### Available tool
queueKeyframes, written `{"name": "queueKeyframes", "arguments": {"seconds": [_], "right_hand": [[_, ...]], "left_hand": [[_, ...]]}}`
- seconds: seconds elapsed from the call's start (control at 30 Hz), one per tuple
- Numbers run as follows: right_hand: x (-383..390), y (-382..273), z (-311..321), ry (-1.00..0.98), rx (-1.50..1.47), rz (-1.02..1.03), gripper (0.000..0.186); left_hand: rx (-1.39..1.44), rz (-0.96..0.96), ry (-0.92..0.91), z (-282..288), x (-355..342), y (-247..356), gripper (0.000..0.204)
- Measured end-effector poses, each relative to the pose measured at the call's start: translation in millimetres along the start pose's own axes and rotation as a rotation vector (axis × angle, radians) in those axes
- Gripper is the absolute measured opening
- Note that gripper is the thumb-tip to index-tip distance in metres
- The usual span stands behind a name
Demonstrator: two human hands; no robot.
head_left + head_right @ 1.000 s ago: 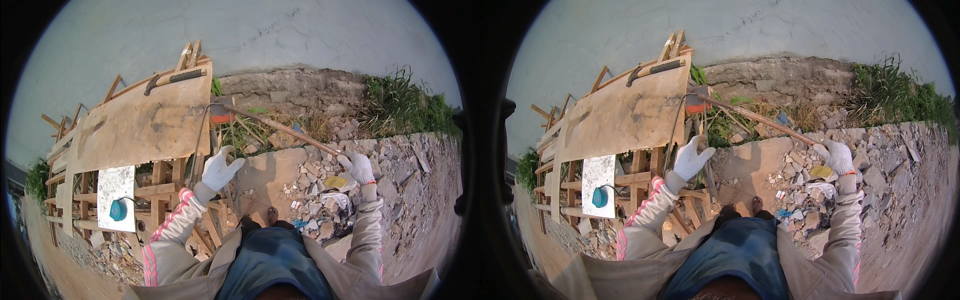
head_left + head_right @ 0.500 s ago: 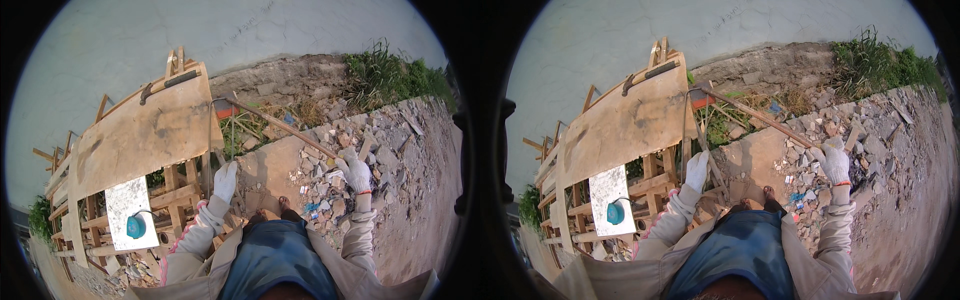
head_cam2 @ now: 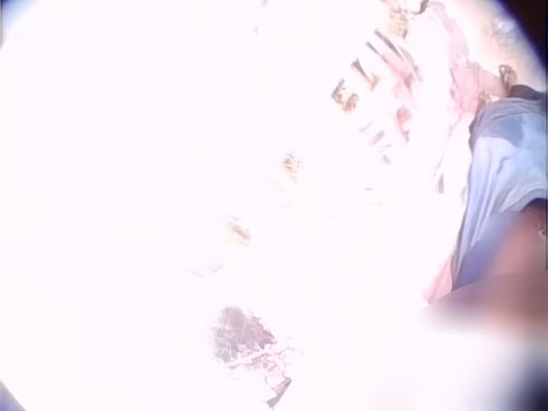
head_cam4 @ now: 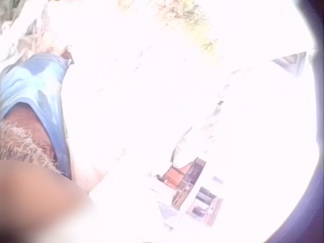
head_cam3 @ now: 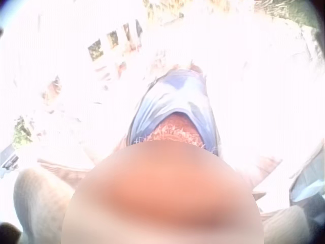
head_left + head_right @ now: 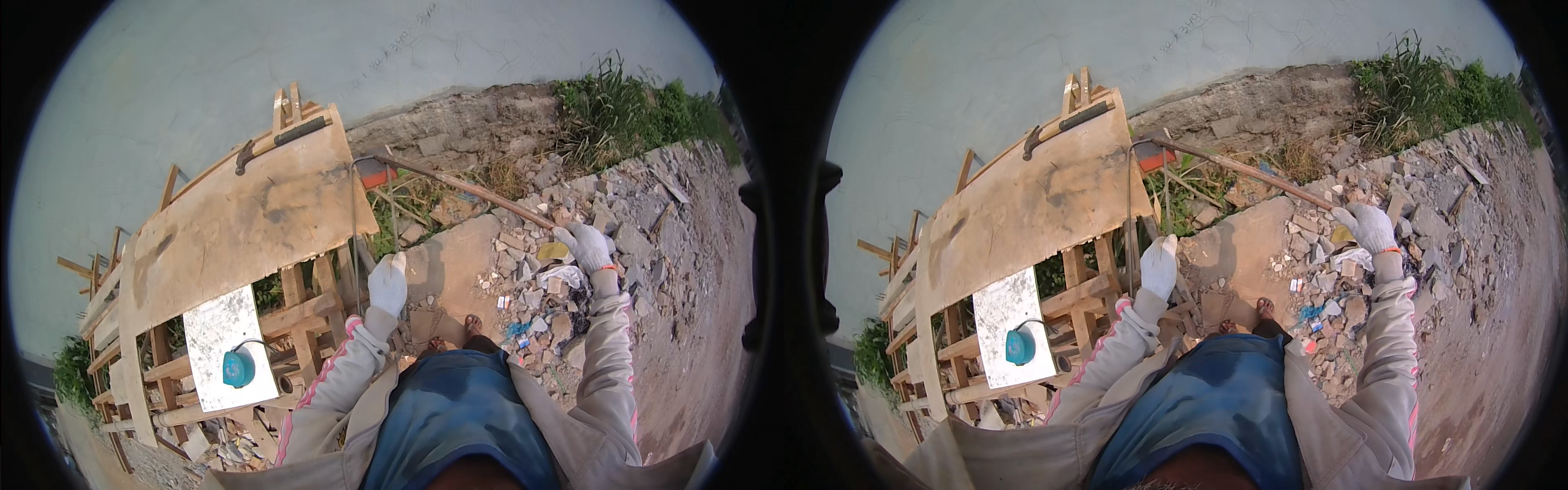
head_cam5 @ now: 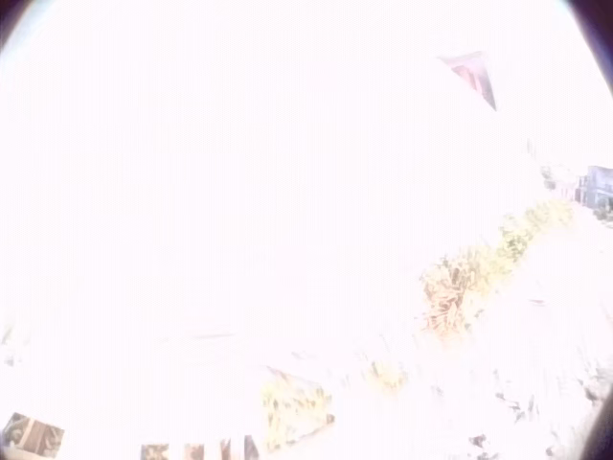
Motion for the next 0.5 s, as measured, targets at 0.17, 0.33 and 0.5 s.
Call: {"name": "queueKeyframes", "arguments": {"seconds": [0.17,0.33,0.5], "right_hand": [[27,-16,-2,0.037,-0.05,-0.023,0.066],[40,-26,1,0.064,0.009,-0.039,0.064],[3,-8,9,-0.071,0.03,0.004,0.054]], "left_hand": [[0.004,-0.055,0.005,11,-6,-6,0.045],[-0.035,-0.099,-0.009,18,-4,-1,0.045],[0.174,0.057,-0.146,7,-2,-1,0.044]]}}
Point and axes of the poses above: each hand's wrist, its own x-axis away from the middle knuckle, its own z-axis out of the back of the hand, y = z × x, the point moved 5 cm from there along -x, towards the middle knuckle, and after that the axes turned 3 degrees about x, right-handed, at the moved point
